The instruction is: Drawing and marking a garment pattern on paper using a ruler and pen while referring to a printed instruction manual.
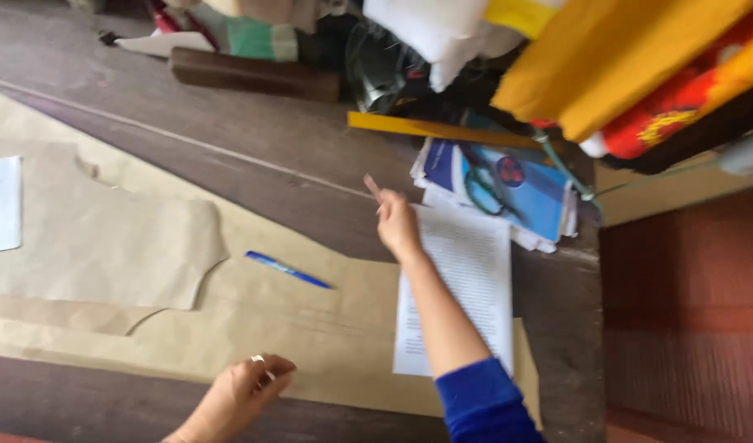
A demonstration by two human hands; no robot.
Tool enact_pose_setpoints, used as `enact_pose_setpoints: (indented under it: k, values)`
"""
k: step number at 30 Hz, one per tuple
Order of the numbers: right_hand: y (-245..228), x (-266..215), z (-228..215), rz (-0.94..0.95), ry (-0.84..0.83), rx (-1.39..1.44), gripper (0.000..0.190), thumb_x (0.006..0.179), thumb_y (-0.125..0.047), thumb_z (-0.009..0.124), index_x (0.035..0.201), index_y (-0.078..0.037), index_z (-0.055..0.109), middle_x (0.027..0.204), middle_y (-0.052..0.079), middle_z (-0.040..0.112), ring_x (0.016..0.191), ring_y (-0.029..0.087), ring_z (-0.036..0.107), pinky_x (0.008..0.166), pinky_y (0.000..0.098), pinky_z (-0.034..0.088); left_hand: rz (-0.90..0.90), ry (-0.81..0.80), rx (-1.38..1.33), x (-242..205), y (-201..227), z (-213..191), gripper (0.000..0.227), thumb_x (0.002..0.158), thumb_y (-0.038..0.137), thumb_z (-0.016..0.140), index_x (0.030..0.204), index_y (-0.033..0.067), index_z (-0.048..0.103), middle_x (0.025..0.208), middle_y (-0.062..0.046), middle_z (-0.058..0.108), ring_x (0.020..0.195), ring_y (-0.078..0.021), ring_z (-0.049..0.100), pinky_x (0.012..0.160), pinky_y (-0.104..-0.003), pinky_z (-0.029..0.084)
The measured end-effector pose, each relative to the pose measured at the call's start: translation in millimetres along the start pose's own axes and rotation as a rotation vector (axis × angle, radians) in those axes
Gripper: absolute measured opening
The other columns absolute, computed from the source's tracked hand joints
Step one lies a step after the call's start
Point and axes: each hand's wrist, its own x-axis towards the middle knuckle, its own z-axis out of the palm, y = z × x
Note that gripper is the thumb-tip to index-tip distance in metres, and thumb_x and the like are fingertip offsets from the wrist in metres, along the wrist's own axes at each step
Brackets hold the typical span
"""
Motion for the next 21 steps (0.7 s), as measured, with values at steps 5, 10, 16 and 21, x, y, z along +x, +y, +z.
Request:
enact_pose_setpoints:
  k: [5, 10, 16, 21]
  values:
    - [19, -8, -1, -0.094, 0.165, -0.045, 0.035, 0.086, -0.012, 0.058, 0.121, -0.007, 0.063, 0.108, 0.013, 0.059, 0.093, 0.029, 0.064, 0.088, 0.0372, 0.049, 0.269, 0.177, 0.269, 18, -7, -66, 0.018, 0.085, 0.028, 0.060, 0.099, 0.0222, 0.070, 0.097, 0.002, 0.067, 0.084, -0.0194, 0.064, 0.067, -0.037, 0.056]
    - [-12, -115, -41, -0.147, 0.184, -0.139, 0.028, 0.090, -0.015, 0.064, 0.116, -0.005, 0.065, 0.107, 0.015, 0.062, 0.105, 0.034, 0.062, 0.091, 0.0396, 0.050, 0.567, 0.285, 0.809, 102, 2, -93, 0.038, 0.078, 0.024, 0.068, 0.115, 0.0264, 0.059, 0.112, 0.004, 0.056, 0.108, -0.0204, 0.055, 0.081, -0.033, 0.053]
    - [-11, -243, -78, 0.036, -0.026, -0.276, 0.054, 0.075, -0.003, 0.064, 0.128, -0.005, 0.056, 0.131, 0.022, 0.050, 0.120, 0.043, 0.051, 0.102, 0.0481, 0.042, 1.005, 0.200, 1.157, 191, 13, -101, 0.026, 0.078, 0.021, 0.065, 0.104, 0.0191, 0.066, 0.111, -0.002, 0.060, 0.106, -0.0208, 0.061, 0.076, -0.032, 0.053]
    - [-27, -275, -95, 0.134, -0.336, -0.519, 0.081, 0.068, -0.010, 0.065, 0.144, -0.013, 0.038, 0.152, 0.019, 0.028, 0.134, 0.050, 0.031, 0.103, 0.0638, 0.032, 0.753, 0.472, 1.303, 243, 52, -135, 0.014, 0.086, 0.020, 0.061, 0.097, 0.0229, 0.070, 0.098, 0.005, 0.064, 0.097, -0.0120, 0.066, 0.070, -0.026, 0.057]
